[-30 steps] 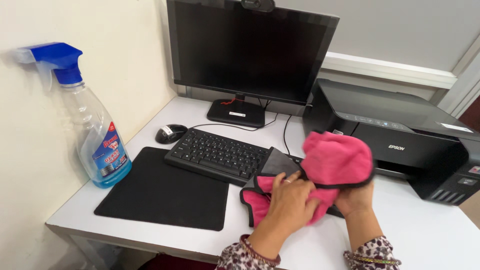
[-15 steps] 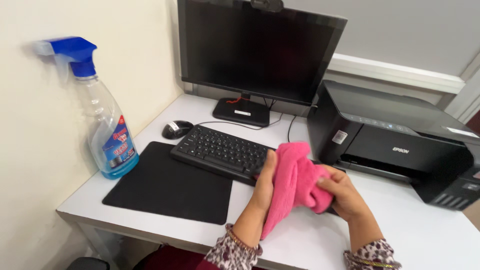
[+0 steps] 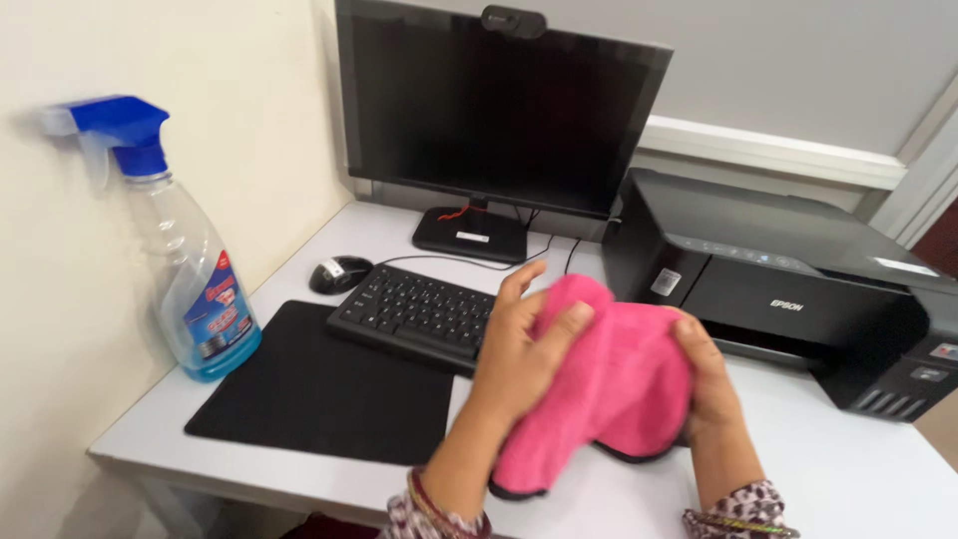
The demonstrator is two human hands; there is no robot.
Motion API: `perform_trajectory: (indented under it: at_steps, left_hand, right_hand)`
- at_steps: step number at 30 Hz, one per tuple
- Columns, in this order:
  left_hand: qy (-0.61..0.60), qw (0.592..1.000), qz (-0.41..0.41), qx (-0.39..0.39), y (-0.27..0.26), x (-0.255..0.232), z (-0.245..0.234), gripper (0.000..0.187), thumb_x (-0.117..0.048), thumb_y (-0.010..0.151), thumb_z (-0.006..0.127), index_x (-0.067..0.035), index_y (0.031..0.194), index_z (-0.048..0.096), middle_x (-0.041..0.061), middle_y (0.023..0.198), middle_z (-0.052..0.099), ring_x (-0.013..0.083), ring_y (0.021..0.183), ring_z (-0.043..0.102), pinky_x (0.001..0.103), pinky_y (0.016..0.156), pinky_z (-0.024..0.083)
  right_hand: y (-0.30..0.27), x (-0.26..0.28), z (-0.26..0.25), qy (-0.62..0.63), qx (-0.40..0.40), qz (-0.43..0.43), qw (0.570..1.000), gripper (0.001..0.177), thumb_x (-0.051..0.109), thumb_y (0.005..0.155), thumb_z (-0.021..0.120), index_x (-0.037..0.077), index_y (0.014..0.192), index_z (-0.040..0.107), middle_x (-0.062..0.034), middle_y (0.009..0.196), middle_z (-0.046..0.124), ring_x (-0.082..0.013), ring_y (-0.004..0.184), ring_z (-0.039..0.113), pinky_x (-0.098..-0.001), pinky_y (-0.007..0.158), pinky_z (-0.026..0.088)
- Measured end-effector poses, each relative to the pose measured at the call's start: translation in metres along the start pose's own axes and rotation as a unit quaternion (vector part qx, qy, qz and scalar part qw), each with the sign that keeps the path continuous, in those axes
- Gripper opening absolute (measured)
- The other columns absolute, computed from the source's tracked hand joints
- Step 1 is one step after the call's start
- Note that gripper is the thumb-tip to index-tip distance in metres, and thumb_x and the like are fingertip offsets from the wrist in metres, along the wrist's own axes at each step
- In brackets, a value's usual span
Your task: The person wipes the front and back of a computer keyboard with a cloth and wipes a computer mouse while it sits on a mousepad.
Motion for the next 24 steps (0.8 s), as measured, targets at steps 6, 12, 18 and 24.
perform_trajectory:
  at_steps: [6, 12, 18, 24]
  left_hand:
    - [-0.206, 0.894, -0.399, 0.016, 0.027, 0.151, -0.004, 0.055, -0.045, 0.092, 0.063, -0.008, 0.133, 0.063, 0.017, 0.130, 0.068, 0.0281, 0.114, 0.069, 0.040, 0.096, 0.055]
    - [0.465, 0.823, -0.309, 0.107, 0.044, 0.101, -0.066, 0.068, -0.050, 0.087, 0.075, -0.007, 0.137, 0.053, 0.016, 0.141, 0.051, 0.0362, 0.132, 0.051, 0.050, 0.106, 0.045]
    - [0.612, 0.782, -0.115, 0.014, 0.063, 0.041, -0.056, 0.063, -0.030, 0.075, 0.080, -0.019, 0.131, 0.053, 0.014, 0.154, 0.043, 0.0377, 0.150, 0.030, 0.050, 0.118, 0.029]
    - [0.556, 0.798, -0.092, 0.213, 0.029, 0.056, 0.013, 0.084, -0.053, 0.089, 0.066, -0.006, 0.152, 0.036, 0.020, 0.164, 0.022, 0.0439, 0.154, 0.005, 0.063, 0.122, 0.004]
  right_hand:
    - [-0.003, 0.013, 0.011, -0.402, -0.101, -0.182, 0.892, 0.048, 0.023, 0.093, 0.073, 0.004, 0.135, 0.061, -0.0024, 0.081, 0.063, -0.0064, 0.066, 0.053, -0.0235, 0.059, 0.044]
    - [-0.019, 0.026, 0.028, -0.461, -0.135, -0.163, 0.862, 0.048, 0.020, 0.092, 0.070, 0.006, 0.136, 0.059, -0.0001, 0.083, 0.065, -0.0061, 0.061, 0.055, -0.0234, 0.056, 0.047]
    - [-0.020, 0.024, 0.031, -0.472, -0.129, -0.156, 0.858, 0.048, 0.018, 0.091, 0.070, 0.007, 0.137, 0.059, -0.0011, 0.085, 0.065, -0.0067, 0.061, 0.055, -0.0258, 0.056, 0.047]
    - [-0.013, 0.018, 0.030, -0.544, -0.097, -0.188, 0.812, 0.041, 0.022, 0.090, 0.070, 0.008, 0.128, 0.066, -0.0073, 0.111, 0.068, -0.0165, 0.088, 0.067, -0.0321, 0.074, 0.054]
Point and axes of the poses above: each hand's wrist, its own y-axis towards the middle knuckle, its own z-axis out of the palm, x = y × z, the point moved 8 cm from there along y, towards the middle knuckle
